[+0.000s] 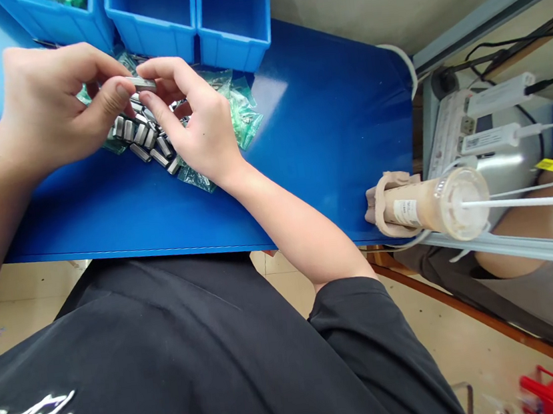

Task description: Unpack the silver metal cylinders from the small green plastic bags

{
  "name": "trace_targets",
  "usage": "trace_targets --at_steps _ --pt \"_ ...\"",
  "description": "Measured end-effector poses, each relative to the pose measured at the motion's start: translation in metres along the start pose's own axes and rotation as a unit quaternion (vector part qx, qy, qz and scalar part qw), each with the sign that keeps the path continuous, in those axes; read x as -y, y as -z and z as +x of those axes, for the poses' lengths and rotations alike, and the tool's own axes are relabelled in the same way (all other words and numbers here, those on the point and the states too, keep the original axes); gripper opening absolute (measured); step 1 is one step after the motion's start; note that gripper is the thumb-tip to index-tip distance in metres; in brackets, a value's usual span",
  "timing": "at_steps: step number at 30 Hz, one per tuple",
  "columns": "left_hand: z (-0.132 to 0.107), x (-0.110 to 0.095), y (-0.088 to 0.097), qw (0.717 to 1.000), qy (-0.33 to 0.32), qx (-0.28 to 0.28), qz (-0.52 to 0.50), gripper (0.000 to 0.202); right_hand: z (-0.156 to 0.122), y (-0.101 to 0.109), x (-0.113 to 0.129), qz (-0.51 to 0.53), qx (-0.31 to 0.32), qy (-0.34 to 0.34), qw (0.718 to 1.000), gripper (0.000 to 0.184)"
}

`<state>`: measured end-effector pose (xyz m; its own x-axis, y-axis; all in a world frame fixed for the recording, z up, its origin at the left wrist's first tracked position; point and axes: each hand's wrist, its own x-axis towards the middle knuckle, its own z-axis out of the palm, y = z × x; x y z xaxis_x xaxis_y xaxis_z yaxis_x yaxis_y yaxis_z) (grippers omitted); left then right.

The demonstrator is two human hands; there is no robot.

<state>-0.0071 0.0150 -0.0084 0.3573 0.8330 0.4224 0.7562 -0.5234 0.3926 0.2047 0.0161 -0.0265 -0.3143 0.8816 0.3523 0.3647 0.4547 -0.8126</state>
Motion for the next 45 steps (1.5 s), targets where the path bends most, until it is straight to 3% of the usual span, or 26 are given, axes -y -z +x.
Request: trace_targets --at_steps 6,10,14,19,34,42,45 --pt "0.000 0.003 -0.002 1.000 -0.022 -0.003 0.012 0.069 0.001 -0.003 -0.007 -0.039 -0.007 0.015 0.999 0.049" --pt "0.001 0.003 -0.001 1.000 -0.021 -0.009 0.001 0.057 0.002 -0.002 -0.010 0.003 -0.023 0.049 0.999 0.062" --pt "0.001 0.000 0.001 0.999 -0.031 -0.020 -0.022 0.046 0.004 0.002 -0.010 -0.023 -0.004 0.030 0.999 0.064" --pt "0.001 -0.001 0.000 0.999 -0.028 -0.026 -0.006 0.054 0.005 0.004 -0.013 -0.020 0.008 0.045 0.999 0.069" --pt "0.000 0.008 -0.001 1.000 -0.009 0.009 0.014 0.074 0.004 0.003 -0.008 -0.001 -0.007 0.035 0.999 0.043" --pt "0.000 -0.003 0.001 0.998 0.012 -0.022 -0.061 0.051 0.003 0.004 0.001 -0.038 0.013 -0.016 0.999 0.041" --pt "0.000 -0.004 0.000 0.998 0.002 -0.026 -0.063 0.052 0.003 0.004 0.001 -0.039 0.012 -0.019 0.999 0.047"
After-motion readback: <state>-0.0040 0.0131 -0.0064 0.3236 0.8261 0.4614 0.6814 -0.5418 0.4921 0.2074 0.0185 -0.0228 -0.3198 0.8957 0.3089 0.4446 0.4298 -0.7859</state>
